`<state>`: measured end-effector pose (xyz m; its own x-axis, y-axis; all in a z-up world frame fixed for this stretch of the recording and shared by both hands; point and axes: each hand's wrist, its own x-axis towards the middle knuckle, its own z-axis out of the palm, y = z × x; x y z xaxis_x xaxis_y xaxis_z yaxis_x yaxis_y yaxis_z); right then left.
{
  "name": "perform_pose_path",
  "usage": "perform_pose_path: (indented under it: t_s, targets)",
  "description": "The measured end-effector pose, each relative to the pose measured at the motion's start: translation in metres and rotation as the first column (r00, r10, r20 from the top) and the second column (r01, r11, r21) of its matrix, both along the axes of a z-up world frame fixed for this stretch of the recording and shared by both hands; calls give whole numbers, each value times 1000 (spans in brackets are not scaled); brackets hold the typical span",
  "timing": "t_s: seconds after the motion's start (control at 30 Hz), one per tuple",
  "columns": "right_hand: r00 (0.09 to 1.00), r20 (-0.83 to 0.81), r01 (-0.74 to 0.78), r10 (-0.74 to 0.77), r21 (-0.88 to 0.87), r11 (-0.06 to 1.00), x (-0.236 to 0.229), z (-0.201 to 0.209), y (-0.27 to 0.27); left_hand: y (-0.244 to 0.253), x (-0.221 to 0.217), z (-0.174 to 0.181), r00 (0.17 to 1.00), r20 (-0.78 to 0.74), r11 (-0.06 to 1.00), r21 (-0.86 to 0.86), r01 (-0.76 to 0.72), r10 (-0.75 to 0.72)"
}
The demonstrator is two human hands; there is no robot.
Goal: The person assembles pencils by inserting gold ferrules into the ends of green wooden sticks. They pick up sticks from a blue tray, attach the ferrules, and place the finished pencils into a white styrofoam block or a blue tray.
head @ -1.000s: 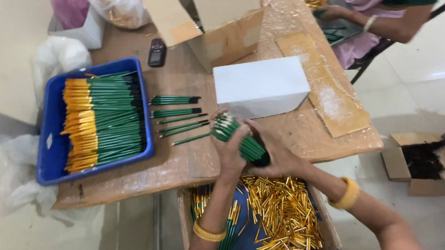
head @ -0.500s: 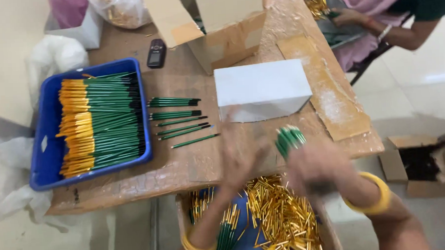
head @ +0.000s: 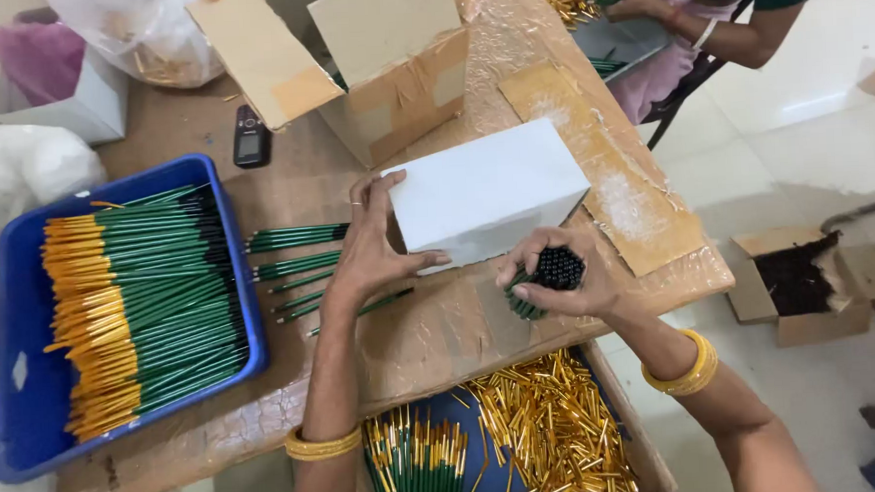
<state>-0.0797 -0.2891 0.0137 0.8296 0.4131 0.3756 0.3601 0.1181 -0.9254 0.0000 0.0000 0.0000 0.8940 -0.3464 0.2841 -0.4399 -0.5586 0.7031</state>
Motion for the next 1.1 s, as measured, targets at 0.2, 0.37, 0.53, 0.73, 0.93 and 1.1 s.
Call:
perform_pose_path:
  t_s: [0.2,0.37,0.53,0.73,0.93,1.1]
  targets:
    - [1000,17,-14,14,-47,999,-7,-10,0,-11,-3,9,999,-5,997,-66,-36,36]
    - [989,88,119,-119,12,993,-11,-7,5,-9,-10,11,964,251,996,-50,-76,86]
    - [939,224,273,-262,-20,962,-16,-16,3,-15,-19,14,873,488,999,34,-33,13]
    - [934,217,281,-284,41,959,-17,-27,-11,-20,-22,-3,937,344,956,-290,54,52]
    - [975,-36,219,-219,306,927,16,0,-33,12,-12,-47,999,-37,213,-976,-44,38]
    - [963,94,184,-252,452,873,69,32,-20,25,-17,-21,985,5,34,-999,0,172]
